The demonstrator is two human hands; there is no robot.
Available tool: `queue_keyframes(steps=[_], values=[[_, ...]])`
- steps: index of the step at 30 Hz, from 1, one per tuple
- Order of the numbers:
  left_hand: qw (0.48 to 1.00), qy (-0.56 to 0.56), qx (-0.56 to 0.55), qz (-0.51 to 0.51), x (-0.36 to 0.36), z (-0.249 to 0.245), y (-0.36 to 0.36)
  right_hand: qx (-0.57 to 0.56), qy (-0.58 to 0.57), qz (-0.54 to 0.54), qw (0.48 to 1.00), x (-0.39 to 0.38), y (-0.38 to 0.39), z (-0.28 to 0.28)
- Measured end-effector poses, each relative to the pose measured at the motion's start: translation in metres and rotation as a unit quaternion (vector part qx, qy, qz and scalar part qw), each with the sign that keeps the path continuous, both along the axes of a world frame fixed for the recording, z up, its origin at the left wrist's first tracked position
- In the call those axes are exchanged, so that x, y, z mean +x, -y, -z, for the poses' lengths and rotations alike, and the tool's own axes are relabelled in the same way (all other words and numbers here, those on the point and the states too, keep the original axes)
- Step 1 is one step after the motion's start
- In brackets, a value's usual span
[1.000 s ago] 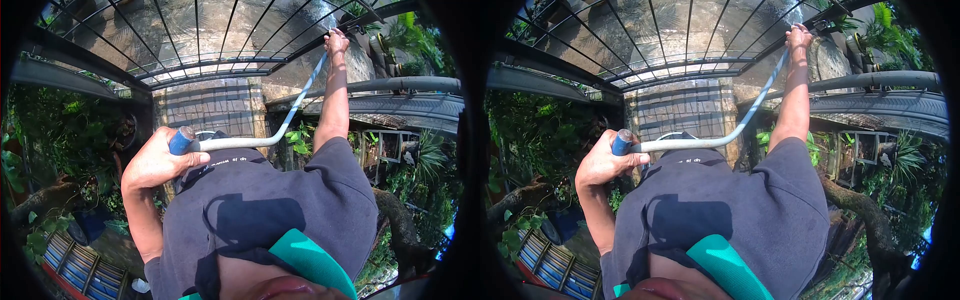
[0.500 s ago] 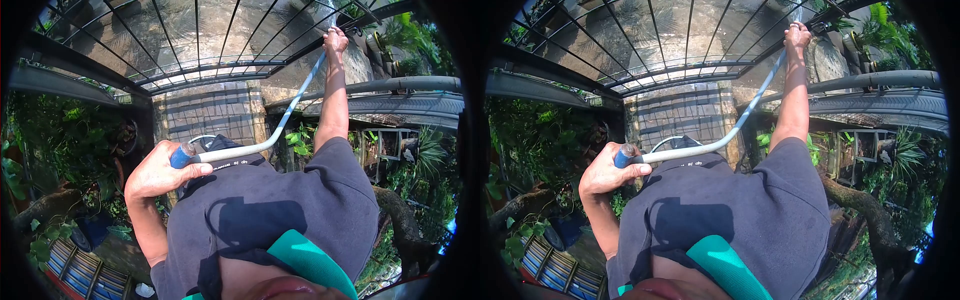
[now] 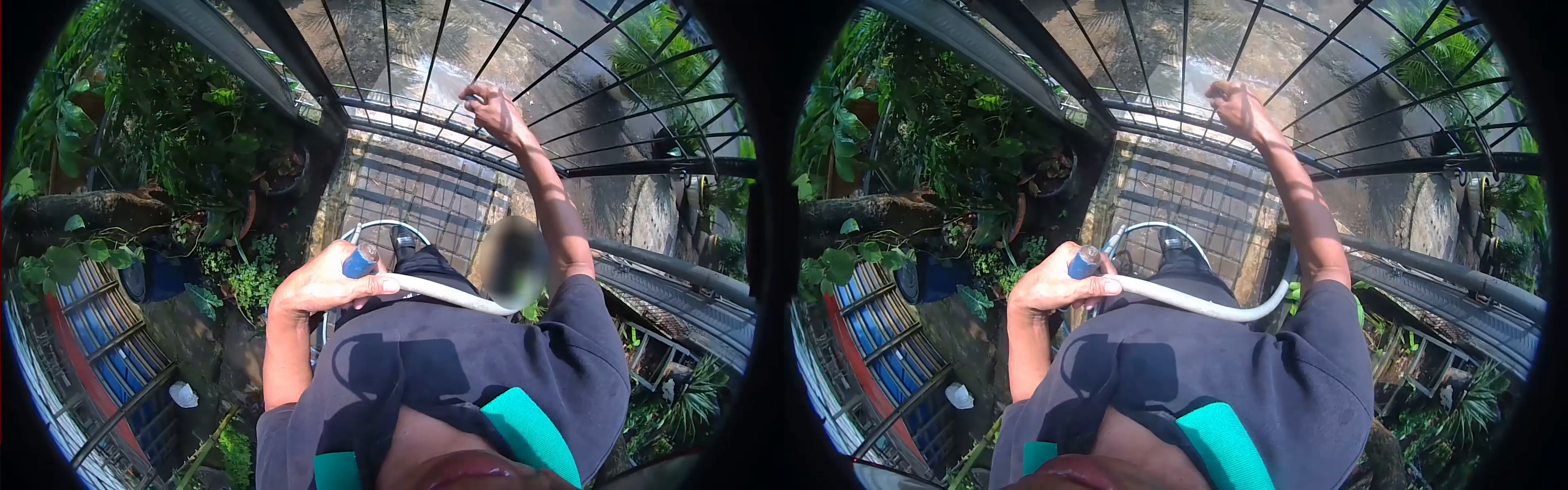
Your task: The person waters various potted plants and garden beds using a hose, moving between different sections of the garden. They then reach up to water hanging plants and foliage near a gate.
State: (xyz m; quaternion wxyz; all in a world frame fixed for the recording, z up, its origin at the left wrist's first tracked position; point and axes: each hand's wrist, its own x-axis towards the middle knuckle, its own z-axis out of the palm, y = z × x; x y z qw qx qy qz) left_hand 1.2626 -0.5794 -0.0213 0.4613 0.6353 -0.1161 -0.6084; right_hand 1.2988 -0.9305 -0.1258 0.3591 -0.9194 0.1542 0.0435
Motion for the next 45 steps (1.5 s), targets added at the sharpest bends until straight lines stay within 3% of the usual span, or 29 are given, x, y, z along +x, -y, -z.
queue_keyframes(steps=[2, 3, 4, 5, 6, 7, 8, 10, 12, 13, 14, 16, 17, 24, 31, 45], values=[[0.999, 0.016, 0.001, -0.033, -0.003, -0.007, -0.012, -0.001, 0.091, -0.026, 0.996, 0.047, -0.027, -0.018], [0.999, 0.030, 0.010, -0.043, -0.005, -0.011, -0.018, -0.041, 0.169, -0.059, 0.983, 0.064, -0.039, -0.034], [0.997, 0.044, 0.020, -0.052, -0.008, -0.016, -0.024, -0.073, 0.162, -0.060, 0.982, 0.080, -0.051, -0.061], [0.995, 0.064, 0.045, -0.062, -0.012, -0.020, -0.029, -0.120, 0.257, -0.072, 0.956, 0.097, -0.053, -0.064], [0.993, 0.076, 0.041, -0.076, -0.016, -0.023, -0.036, -0.144, 0.253, -0.093, 0.952, 0.113, -0.052, -0.079], [0.991, 0.090, 0.037, -0.088, -0.019, -0.024, -0.044, -0.167, 0.226, 0.051, 0.958, 0.139, -0.062, -0.083], [0.989, 0.104, 0.034, -0.099, -0.023, -0.028, -0.052, -0.211, 0.383, -0.084, 0.895, 0.156, -0.040, -0.079], [0.982, 0.124, 0.028, -0.140, -0.033, -0.038, -0.070, -0.193, 0.291, -0.018, 0.937, 0.154, -0.052, -0.120], [0.976, 0.118, 0.025, -0.179, -0.045, -0.047, -0.093, -0.321, 0.214, -0.035, 0.922, 0.180, -0.044, -0.132], [0.973, 0.103, 0.021, -0.203, -0.050, -0.054, -0.103, -0.116, 0.156, -0.013, 0.981, 0.175, -0.037, -0.140], [0.969, 0.106, 0.012, -0.221, -0.056, -0.054, -0.114, -0.131, 0.195, -0.037, 0.971, 0.190, -0.019, -0.127], [0.960, 0.116, -0.005, -0.255, -0.069, -0.053, -0.134, 0.049, 0.233, -0.060, 0.969, 0.204, 0.008, -0.109], [0.956, 0.108, -0.011, -0.274, -0.075, -0.050, -0.143, 0.109, 0.210, 0.011, 0.972, 0.204, 0.005, -0.107], [0.929, 0.117, 0.052, -0.348, -0.106, -0.060, -0.146, 0.074, 0.222, 0.004, 0.972, 0.229, -0.008, -0.096], [0.919, 0.170, 0.094, -0.344, -0.111, -0.058, -0.109, 0.063, 0.228, -0.004, 0.972, 0.243, -0.018, -0.100], [0.945, 0.125, 0.051, -0.297, -0.054, -0.066, -0.027, 0.048, 0.239, 0.021, 0.970, 0.274, -0.016, -0.114]])
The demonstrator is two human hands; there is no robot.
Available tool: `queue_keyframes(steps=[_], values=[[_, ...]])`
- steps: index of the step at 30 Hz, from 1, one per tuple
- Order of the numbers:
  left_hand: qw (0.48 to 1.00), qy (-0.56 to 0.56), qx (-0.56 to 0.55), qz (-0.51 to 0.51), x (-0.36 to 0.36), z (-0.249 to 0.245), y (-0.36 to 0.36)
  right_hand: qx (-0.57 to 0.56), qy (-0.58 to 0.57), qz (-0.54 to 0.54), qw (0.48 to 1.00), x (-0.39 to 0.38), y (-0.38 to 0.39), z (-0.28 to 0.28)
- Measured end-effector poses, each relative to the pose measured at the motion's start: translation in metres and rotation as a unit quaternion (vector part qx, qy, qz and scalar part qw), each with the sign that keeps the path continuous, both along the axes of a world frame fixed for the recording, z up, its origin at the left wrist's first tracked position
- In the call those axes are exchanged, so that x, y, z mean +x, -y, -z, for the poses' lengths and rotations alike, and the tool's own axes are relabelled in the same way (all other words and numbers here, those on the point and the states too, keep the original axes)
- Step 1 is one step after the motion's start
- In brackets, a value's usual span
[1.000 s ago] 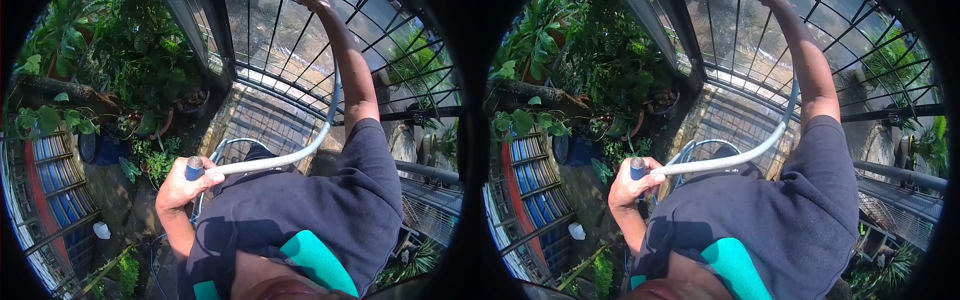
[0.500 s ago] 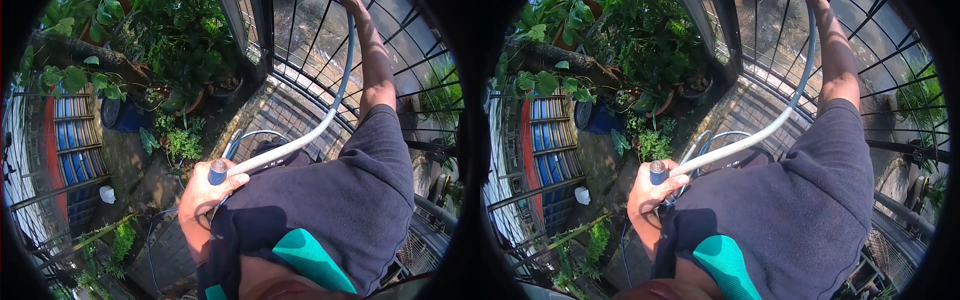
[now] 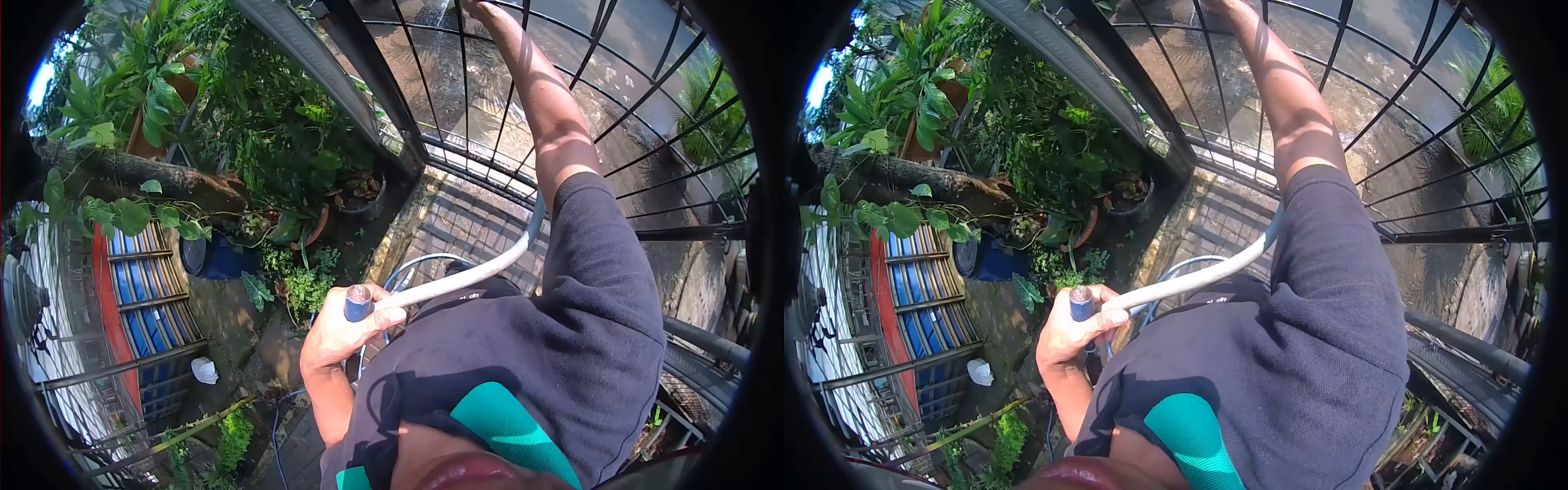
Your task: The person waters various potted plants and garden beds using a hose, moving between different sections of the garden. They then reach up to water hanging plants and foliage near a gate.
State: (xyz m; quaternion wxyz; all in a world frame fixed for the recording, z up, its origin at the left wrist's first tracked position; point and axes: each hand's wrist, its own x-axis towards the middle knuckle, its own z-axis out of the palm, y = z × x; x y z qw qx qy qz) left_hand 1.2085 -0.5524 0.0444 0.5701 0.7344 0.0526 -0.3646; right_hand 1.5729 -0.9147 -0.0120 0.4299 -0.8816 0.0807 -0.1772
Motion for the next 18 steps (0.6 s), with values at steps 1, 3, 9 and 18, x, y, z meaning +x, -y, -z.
queue_keyframes(steps=[1, 3, 9, 18], values=[[1.000, -0.006, 0.000, 0.003, 0.002, -0.001, 0.004, 0.001, 0.000, 0.001, 1.000, 0.003, 0.000, 0.001], [1.000, -0.004, -0.003, 0.012, 0.005, 0.002, 0.007, 0.000, 0.001, 0.006, 1.000, 0.006, -0.002, 0.000], [0.999, -0.038, -0.004, -0.004, 0.014, 0.006, 0.016, 0.009, 0.002, 0.011, 1.000, 0.012, -0.004, 0.002], [0.999, -0.031, -0.007, 0.014, 0.018, 0.015, 0.034, 0.012, 0.005, 0.011, 1.000, 0.011, -0.008, 0.003]])
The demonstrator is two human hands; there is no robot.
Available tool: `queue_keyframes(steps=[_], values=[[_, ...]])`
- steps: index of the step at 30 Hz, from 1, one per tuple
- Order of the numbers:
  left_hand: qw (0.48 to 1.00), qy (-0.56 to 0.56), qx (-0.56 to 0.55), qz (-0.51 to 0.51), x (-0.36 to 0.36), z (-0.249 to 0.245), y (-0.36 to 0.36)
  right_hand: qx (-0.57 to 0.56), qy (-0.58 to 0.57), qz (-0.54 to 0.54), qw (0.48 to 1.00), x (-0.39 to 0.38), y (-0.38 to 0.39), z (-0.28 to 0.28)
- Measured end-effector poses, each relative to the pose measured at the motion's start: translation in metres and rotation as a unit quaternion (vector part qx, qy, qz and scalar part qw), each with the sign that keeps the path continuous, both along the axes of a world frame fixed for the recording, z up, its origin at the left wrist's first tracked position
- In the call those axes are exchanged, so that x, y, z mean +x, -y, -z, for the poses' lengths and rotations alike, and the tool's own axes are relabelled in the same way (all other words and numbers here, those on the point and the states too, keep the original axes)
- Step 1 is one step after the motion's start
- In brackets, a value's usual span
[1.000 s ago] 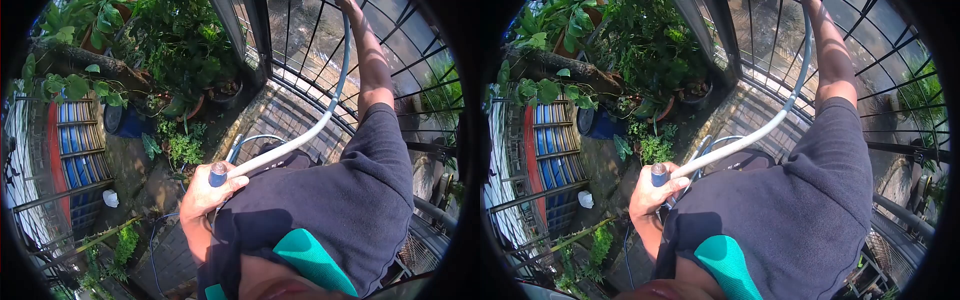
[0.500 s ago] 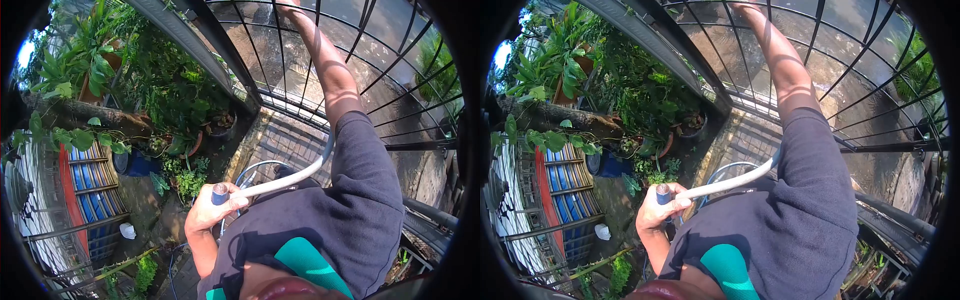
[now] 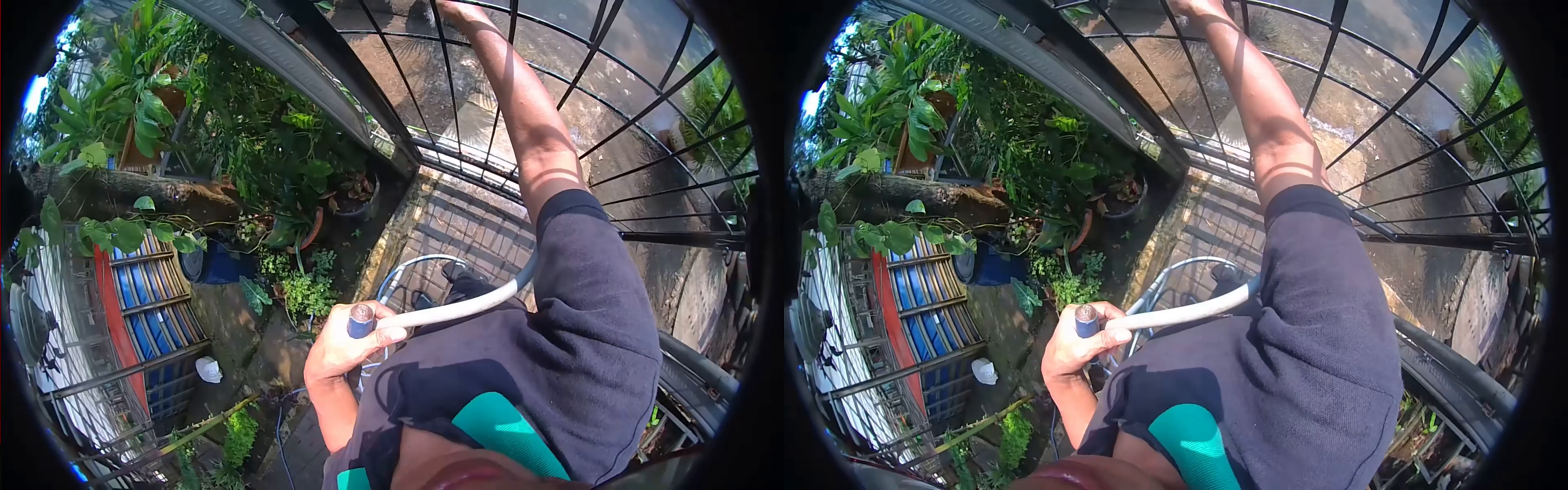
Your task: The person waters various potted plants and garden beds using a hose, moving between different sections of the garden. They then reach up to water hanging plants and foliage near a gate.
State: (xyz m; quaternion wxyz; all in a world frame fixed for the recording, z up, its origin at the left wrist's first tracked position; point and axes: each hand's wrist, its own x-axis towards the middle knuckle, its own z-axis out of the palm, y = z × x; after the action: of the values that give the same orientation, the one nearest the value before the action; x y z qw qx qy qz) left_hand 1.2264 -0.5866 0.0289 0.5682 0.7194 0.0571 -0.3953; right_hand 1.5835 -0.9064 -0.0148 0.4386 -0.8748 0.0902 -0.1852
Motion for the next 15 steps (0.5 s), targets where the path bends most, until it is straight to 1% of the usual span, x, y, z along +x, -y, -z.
queue_keyframes(steps=[5, 9, 11, 12, 13, 14, 15], values=[[1.000, 0.013, 0.005, -0.005, -0.005, -0.005, 0.002, 0.003, -0.005, 0.012, 1.000, -0.012, -0.005, -0.007], [1.000, 0.018, -0.010, 0.000, -0.015, -0.004, -0.014, 0.010, -0.025, 0.034, 0.999, -0.044, -0.005, -0.012], [1.000, 0.020, -0.012, -0.002, -0.020, -0.004, -0.023, 0.013, -0.031, 0.060, 0.998, -0.058, -0.007, -0.010], [0.998, 0.048, -0.028, -0.018, -0.025, -0.003, -0.024, 0.011, -0.030, 0.078, 0.996, -0.063, -0.009, -0.007], [0.998, 0.049, -0.025, -0.007, -0.027, -0.004, -0.029, 0.010, -0.024, 0.100, 0.995, -0.067, -0.012, -0.001], [0.999, 0.048, -0.022, 0.004, -0.030, -0.005, -0.035, 0.002, -0.013, 0.134, 0.991, -0.055, -0.007, 0.019], [0.999, 0.047, -0.018, 0.013, -0.033, -0.006, -0.042, -0.022, -0.003, 0.129, 0.991, -0.076, -0.014, 0.008]])
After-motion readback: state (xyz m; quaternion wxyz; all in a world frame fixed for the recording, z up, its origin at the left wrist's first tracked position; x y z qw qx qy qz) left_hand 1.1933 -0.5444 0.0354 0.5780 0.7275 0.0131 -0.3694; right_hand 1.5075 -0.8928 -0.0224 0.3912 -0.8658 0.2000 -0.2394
